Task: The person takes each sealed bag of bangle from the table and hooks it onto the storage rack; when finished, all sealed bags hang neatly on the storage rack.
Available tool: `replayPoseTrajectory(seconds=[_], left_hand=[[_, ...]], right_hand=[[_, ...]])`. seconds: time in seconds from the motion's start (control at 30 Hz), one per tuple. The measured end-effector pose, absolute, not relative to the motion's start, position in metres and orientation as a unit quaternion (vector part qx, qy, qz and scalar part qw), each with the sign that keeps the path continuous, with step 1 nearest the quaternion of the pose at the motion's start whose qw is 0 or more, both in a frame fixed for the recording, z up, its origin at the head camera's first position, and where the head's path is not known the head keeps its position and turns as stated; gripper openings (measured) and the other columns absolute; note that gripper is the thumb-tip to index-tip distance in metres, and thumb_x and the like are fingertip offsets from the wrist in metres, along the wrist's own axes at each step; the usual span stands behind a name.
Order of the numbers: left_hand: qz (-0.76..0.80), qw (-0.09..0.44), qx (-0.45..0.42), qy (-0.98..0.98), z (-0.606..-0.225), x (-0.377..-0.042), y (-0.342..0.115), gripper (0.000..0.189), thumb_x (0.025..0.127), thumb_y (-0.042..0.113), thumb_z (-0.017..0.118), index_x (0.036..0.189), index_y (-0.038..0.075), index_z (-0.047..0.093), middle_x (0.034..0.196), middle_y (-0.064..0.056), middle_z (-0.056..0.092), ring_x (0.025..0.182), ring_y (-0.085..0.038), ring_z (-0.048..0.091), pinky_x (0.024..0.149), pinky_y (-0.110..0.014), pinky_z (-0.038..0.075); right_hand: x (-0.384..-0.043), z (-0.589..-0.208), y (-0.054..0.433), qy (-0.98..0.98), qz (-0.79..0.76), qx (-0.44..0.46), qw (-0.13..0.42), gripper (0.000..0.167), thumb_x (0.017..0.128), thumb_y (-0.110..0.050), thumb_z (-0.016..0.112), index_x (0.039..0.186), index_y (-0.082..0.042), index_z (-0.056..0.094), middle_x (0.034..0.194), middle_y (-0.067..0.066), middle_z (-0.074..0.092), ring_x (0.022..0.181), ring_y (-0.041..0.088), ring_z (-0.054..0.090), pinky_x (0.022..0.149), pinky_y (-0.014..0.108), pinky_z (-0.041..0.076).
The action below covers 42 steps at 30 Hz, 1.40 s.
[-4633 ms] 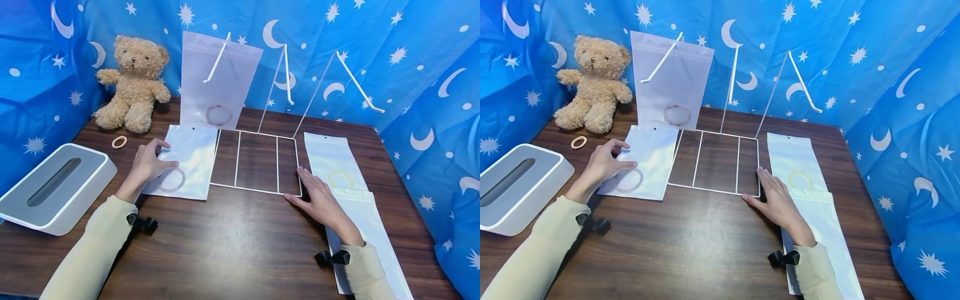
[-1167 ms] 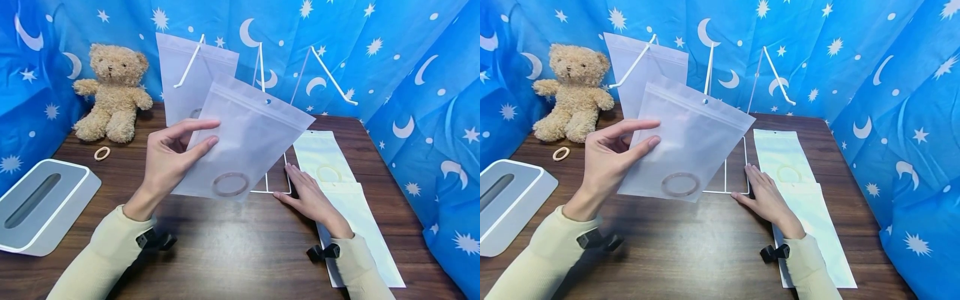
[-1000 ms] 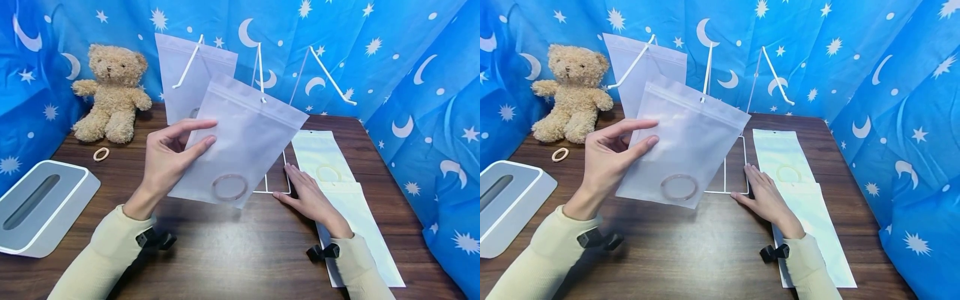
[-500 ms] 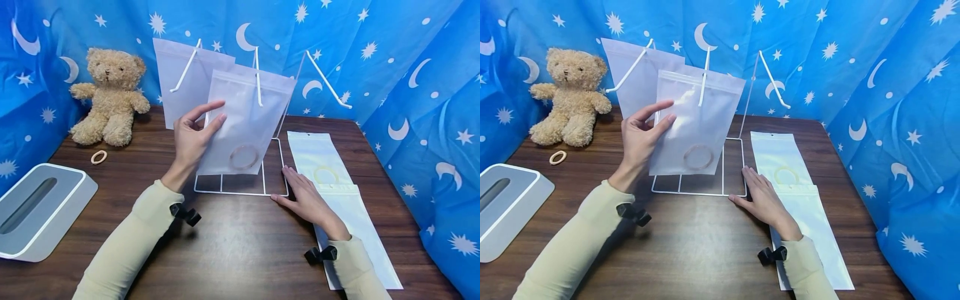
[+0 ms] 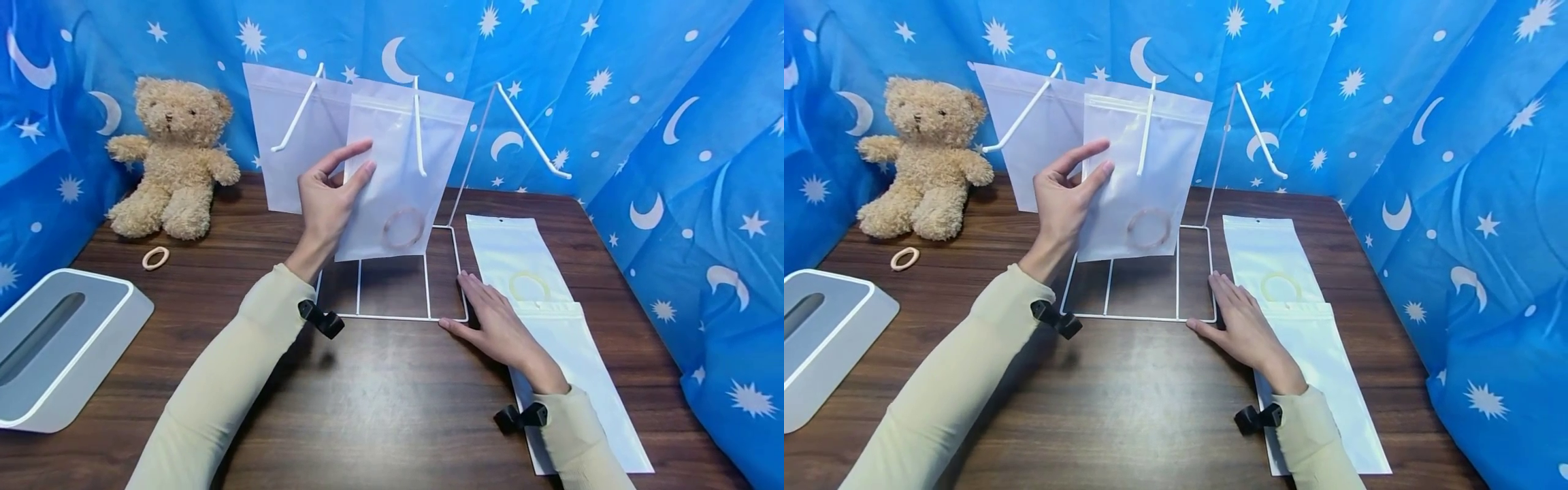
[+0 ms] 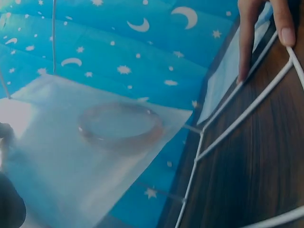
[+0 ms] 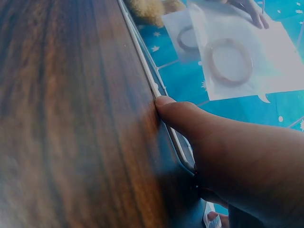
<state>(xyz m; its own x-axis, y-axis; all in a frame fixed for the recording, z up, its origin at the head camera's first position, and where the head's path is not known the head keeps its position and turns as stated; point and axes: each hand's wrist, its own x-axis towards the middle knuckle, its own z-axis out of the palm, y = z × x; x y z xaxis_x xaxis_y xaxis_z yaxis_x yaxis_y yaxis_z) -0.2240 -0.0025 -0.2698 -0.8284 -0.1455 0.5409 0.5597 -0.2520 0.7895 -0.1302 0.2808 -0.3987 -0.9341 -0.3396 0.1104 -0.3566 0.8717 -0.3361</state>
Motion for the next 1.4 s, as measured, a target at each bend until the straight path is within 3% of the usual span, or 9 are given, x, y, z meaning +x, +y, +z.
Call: replayPoseTrajectory(seconds=[0.23,0.3,0.43,0.53,0.67,0.87,1.03,1.17,1.4], left_hand=[[-0.75,0.197,-0.227,-0.589,-0.273,-0.234,-0.014,0.032,0.086,-0.006,0.071,0.117,-0.007,0.067,0.116,-0.014,0.068,0.064,-0.019,0.069,0.052,-0.021,0.049],[-0.728,0.189,-0.247,-0.61,-0.273,-0.235,-0.02,0.033,0.087,-0.005,0.07,0.119,-0.007,0.066,0.12,-0.013,0.067,0.06,-0.02,0.065,0.051,-0.02,0.047],[-0.671,0.192,-0.288,-0.656,-0.273,-0.235,-0.037,0.034,0.088,-0.004,0.068,0.122,-0.008,0.064,0.126,-0.014,0.064,0.088,-0.023,0.068,0.078,-0.03,0.054],[-0.647,0.188,-0.305,-0.673,-0.277,-0.23,-0.055,0.036,0.088,-0.008,0.067,0.123,-0.011,0.061,0.13,-0.019,0.06,0.116,-0.033,0.059,0.097,-0.047,0.047],[-0.616,0.158,-0.298,-0.712,-0.296,-0.22,-0.082,0.04,0.087,-0.008,0.068,0.126,-0.007,0.06,0.133,-0.017,0.058,0.118,-0.037,0.056,0.098,-0.05,0.046],[-0.459,0.067,-0.237,-0.854,-0.348,-0.195,-0.107,0.049,0.091,0.019,0.072,0.136,0.008,0.056,0.135,-0.012,0.056,0.124,-0.03,0.051,0.103,-0.049,0.041],[-0.356,-0.011,-0.228,-0.906,-0.375,-0.174,-0.107,0.075,0.089,0.044,0.071,0.147,0.006,0.041,0.152,-0.016,0.037,0.143,-0.035,0.025,0.111,-0.058,0.024],[-0.339,0.007,-0.234,-0.911,-0.391,-0.173,-0.105,0.09,0.086,0.054,0.069,0.153,0.008,0.031,0.158,-0.014,0.027,0.147,-0.031,0.014,0.113,-0.059,0.018],[-0.269,0.057,-0.25,-0.928,-0.417,-0.172,-0.105,0.099,0.083,0.065,0.065,0.154,0.005,0.03,0.157,-0.011,0.03,0.147,-0.025,0.016,0.117,-0.046,0.012]], right_hand=[[-0.129,-0.399,0.28,-0.968,0.178,0.177,0.023,0.095,0.09,-0.064,0.057,0.155,-0.004,0.023,0.159,0.016,0.024,0.146,0.032,0.019,0.115,0.052,0.017],[-0.129,-0.398,0.28,-0.968,0.178,0.177,0.023,0.095,0.09,-0.065,0.056,0.156,-0.005,0.022,0.159,0.016,0.024,0.146,0.031,0.018,0.115,0.052,0.017],[-0.13,-0.398,0.281,-0.968,0.177,0.179,0.018,0.095,0.09,-0.065,0.055,0.156,-0.005,0.021,0.159,0.015,0.023,0.146,0.031,0.018,0.115,0.052,0.016],[-0.131,-0.398,0.281,-0.968,0.176,0.177,0.017,0.095,0.09,-0.065,0.055,0.156,-0.005,0.021,0.159,0.015,0.023,0.146,0.031,0.017,0.115,0.052,0.016],[-0.131,-0.398,0.28,-0.968,0.174,0.177,0.017,0.095,0.09,-0.065,0.056,0.156,-0.005,0.021,0.159,0.015,0.023,0.146,0.031,0.017,0.115,0.052,0.016],[-0.131,-0.398,0.28,-0.965,0.185,0.184,0.024,0.093,0.091,-0.061,0.058,0.155,-0.005,0.023,0.159,0.016,0.024,0.146,0.031,0.018,0.115,0.051,0.017],[-0.133,-0.396,0.282,-0.962,0.2,0.183,0.023,0.091,0.091,-0.058,0.06,0.155,-0.005,0.024,0.158,0.016,0.025,0.146,0.032,0.018,0.115,0.052,0.016],[-0.134,-0.396,0.282,-0.964,0.202,0.174,0.017,0.092,0.09,-0.058,0.06,0.156,-0.005,0.023,0.159,0.016,0.024,0.146,0.032,0.018,0.115,0.053,0.016],[-0.132,-0.398,0.281,-0.964,0.202,0.171,0.006,0.093,0.09,-0.059,0.06,0.156,-0.006,0.022,0.159,0.015,0.024,0.146,0.032,0.017,0.114,0.054,0.016]])
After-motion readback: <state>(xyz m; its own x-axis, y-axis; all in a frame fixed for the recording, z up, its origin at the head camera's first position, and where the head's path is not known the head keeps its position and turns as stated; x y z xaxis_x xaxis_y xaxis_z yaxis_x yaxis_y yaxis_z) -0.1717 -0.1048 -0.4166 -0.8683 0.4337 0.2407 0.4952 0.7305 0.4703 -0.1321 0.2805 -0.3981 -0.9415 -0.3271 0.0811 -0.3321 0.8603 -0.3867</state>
